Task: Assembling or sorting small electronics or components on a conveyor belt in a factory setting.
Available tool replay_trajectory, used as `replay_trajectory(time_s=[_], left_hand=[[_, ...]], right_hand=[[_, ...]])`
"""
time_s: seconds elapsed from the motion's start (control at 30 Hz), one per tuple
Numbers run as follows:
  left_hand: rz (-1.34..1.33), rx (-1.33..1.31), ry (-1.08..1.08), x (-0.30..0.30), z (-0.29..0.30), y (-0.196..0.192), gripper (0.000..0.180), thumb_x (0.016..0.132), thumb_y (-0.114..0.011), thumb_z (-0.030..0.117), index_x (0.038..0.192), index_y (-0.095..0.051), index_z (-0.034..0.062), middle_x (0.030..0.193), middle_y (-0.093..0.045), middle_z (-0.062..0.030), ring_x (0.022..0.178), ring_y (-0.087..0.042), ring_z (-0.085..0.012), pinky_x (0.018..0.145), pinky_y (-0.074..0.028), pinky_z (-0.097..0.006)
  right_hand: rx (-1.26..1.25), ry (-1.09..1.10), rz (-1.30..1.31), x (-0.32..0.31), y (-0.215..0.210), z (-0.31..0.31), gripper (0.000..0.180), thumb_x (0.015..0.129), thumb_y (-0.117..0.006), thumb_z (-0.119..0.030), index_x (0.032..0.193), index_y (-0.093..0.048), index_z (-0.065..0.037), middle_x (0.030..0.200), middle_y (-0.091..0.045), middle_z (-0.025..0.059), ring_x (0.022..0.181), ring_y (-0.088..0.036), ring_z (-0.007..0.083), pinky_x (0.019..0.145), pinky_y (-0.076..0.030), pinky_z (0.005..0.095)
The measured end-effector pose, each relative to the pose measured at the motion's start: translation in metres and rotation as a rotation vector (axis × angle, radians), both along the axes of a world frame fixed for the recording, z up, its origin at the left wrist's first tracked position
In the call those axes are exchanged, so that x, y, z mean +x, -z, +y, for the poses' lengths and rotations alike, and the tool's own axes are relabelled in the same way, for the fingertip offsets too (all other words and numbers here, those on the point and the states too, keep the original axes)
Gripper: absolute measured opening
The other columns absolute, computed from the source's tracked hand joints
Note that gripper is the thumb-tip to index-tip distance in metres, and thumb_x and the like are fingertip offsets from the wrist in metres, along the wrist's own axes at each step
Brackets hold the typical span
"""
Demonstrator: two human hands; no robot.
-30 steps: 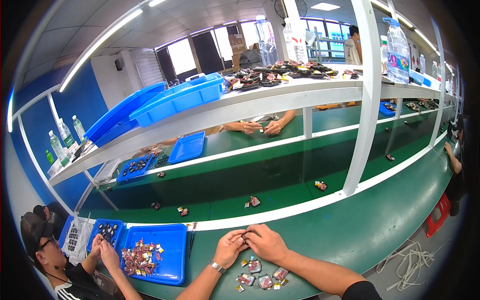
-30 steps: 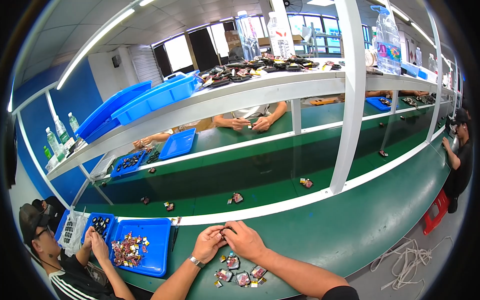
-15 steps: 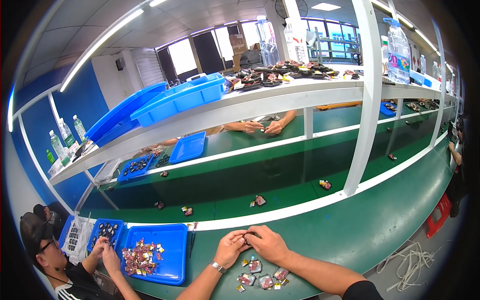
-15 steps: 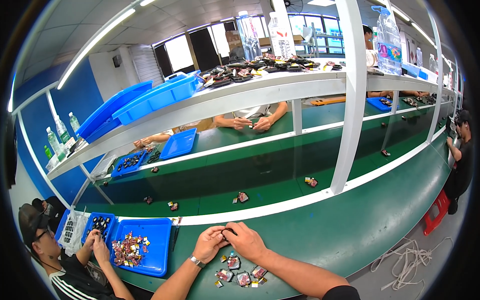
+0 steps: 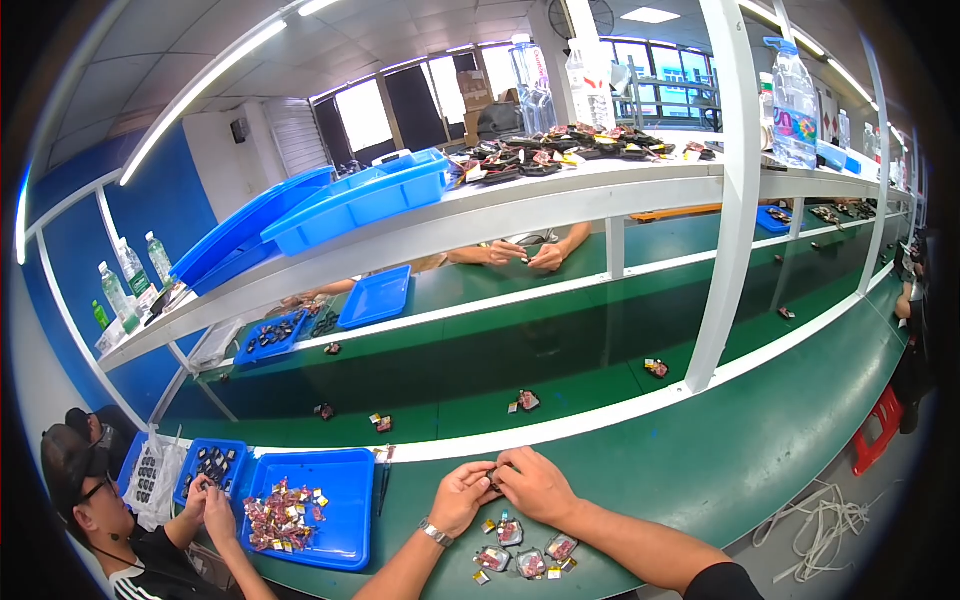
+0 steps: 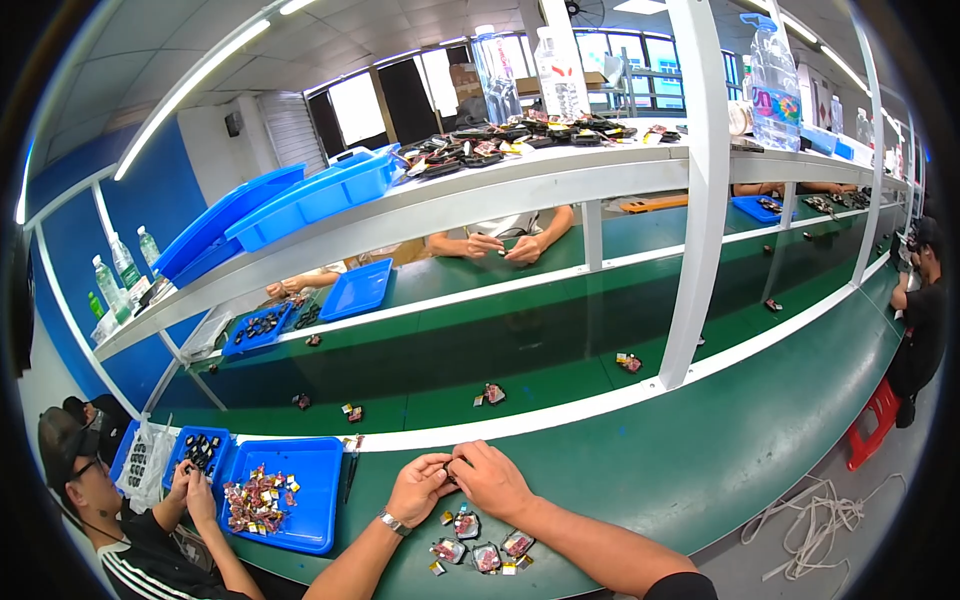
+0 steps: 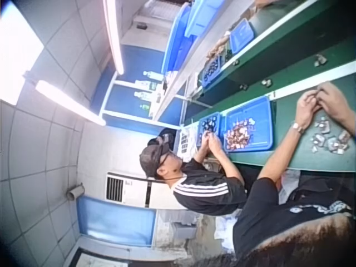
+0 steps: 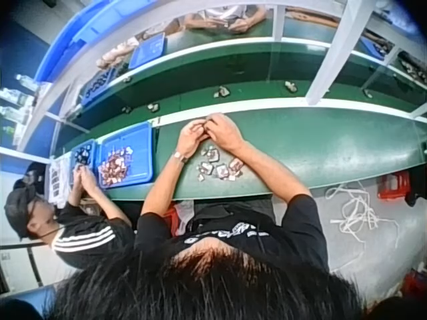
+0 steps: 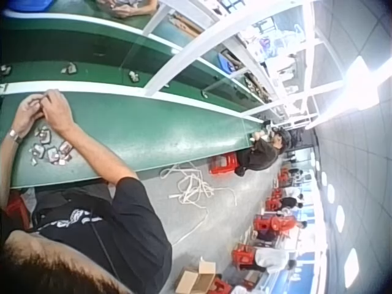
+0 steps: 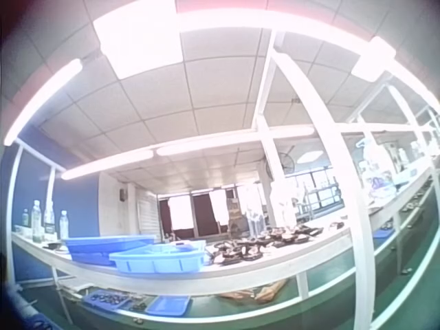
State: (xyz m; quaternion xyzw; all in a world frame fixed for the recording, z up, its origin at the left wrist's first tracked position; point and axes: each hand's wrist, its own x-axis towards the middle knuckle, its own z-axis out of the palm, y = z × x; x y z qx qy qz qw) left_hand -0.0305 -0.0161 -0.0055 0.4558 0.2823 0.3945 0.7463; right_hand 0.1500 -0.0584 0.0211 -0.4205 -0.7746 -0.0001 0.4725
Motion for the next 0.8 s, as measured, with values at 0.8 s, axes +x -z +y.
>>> replay_trajectory(time_s=[0.8], left_hand=[[0.067, 0.098, -0.008, 0.003, -0.002, -0.003, 0.013, 0.092, -0.056, 0.000, 0.105, -0.057, 0.0005, 0.109, -0.064, -0.0127, 0.095, -0.065, -0.0186, 0.079, -0.058, -0.031]], right_hand=[[-0.402, -0.258, 0.196, 0.026, 0.001, 0.011, 0.015, 0.080, -0.073, -0.017, 0.091, -0.067, -0.010, 0.120, -0.057, 0.0070, 0.116, -0.051, 0.0271, 0.099, -0.042, 0.0376]])
